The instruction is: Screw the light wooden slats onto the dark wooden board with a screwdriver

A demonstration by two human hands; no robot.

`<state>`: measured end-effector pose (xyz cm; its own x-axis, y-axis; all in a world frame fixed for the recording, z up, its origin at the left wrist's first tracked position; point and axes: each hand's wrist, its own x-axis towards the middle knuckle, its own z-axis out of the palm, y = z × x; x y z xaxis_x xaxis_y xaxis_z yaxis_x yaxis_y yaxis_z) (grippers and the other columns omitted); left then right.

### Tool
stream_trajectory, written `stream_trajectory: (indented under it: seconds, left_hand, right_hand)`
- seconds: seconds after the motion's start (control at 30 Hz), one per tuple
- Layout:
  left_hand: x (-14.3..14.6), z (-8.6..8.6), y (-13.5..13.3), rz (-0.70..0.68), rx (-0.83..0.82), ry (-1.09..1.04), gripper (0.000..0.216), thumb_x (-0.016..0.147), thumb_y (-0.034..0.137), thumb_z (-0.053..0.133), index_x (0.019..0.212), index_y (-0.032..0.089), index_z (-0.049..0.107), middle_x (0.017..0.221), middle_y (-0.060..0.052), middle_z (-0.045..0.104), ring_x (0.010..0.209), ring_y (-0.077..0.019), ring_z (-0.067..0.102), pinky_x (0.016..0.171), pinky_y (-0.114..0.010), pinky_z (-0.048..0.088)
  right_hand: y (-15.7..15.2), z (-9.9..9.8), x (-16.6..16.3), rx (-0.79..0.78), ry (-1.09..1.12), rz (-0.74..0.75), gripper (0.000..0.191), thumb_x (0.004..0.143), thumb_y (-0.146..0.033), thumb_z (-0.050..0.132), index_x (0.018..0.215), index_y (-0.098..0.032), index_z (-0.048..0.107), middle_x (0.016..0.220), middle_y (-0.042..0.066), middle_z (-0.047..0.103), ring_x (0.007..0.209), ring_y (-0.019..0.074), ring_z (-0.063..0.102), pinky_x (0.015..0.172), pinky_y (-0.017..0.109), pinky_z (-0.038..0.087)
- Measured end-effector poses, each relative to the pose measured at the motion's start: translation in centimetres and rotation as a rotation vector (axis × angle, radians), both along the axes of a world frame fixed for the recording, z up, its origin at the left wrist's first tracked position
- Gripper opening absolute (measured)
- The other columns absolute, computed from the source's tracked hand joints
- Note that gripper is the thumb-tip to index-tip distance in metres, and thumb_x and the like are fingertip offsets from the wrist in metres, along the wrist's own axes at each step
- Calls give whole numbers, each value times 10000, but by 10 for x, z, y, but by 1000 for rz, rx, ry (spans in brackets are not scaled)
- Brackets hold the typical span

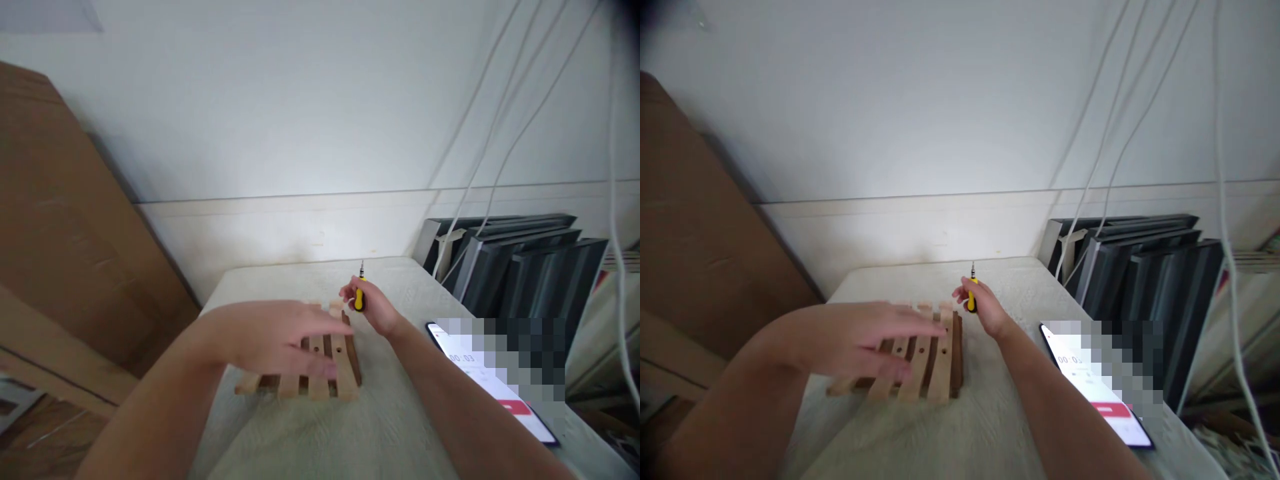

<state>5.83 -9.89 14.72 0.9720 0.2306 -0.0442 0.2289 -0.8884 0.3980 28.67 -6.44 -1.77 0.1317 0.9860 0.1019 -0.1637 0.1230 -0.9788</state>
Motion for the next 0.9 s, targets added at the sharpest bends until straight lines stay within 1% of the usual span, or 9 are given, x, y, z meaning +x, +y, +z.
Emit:
stream_trajectory:
  seconds: [0.07,0.2,0.27,0.33,0.4,0.5,0.6,0.77,0.9]
  left_hand:
    - [-7,6,18,117,-116,-145,327,904,398,503,1155,249,648,1121,-31,697,965,-156,648,826,-240,491]
    - [-18,-9,70,561,47,-596,359,911,410,436,1038,161,661,1044,-74,697,952,-187,622,837,-300,490]
    - [-23,-24,98,697,137,-444,322,900,327,434,1029,141,663,1050,-90,692,968,-198,611,889,-328,474]
    - [-28,-44,122,861,172,-115,370,895,194,367,1161,114,611,1197,-137,638,1064,-216,581,929,-347,456]
    - [-35,-67,139,863,87,53,378,822,141,443,1151,83,621,1176,-168,643,1009,-241,614,866,-355,489]
    - [-42,-99,154,711,-132,285,357,689,116,563,1021,148,689,923,-66,721,759,-181,655,683,-272,526]
    - [-48,-119,161,582,-229,371,494,628,78,546,1096,181,661,887,-19,718,734,-151,639,639,-226,513]
    - [-52,-125,169,453,-237,403,566,591,60,552,1132,202,637,944,-6,705,786,-148,626,687,-218,499]
    - [-48,-122,168,454,-209,420,480,616,70,558,1078,167,643,938,-33,707,765,-155,631,685,-236,500]
  right_hand:
    - [6,-9,-1,-41,-6,-130,431,748,-610,571,645,-192,568,680,22,587,599,132,502,536,263,369]
    - [14,-22,-6,-123,-123,-299,444,729,-630,575,611,-206,512,523,-27,476,468,113,403,462,265,302]
    - [14,-24,-7,-138,-178,-291,451,737,-634,570,604,-209,501,487,-38,446,446,114,379,454,269,283]
    - [13,-24,-8,-162,-284,-281,457,753,-644,551,619,-210,503,493,-39,453,449,120,385,465,275,295]
    - [12,-25,-6,-171,-328,-267,458,767,-647,534,626,-214,496,496,-39,450,463,127,405,478,279,314]
    - [11,-26,-4,-167,-423,-265,454,784,-648,505,635,-219,496,497,-35,456,473,144,431,499,293,337]
    - [12,-27,-4,-129,-602,-276,457,797,-642,482,640,-215,518,520,-22,491,521,165,474,545,302,355]
    - [11,-25,-6,-89,-679,-283,455,795,-635,472,647,-208,522,595,-2,557,595,178,512,581,298,355]
    - [12,-25,-7,-98,-701,-273,446,802,-625,467,661,-206,531,609,1,571,607,177,514,583,295,341]
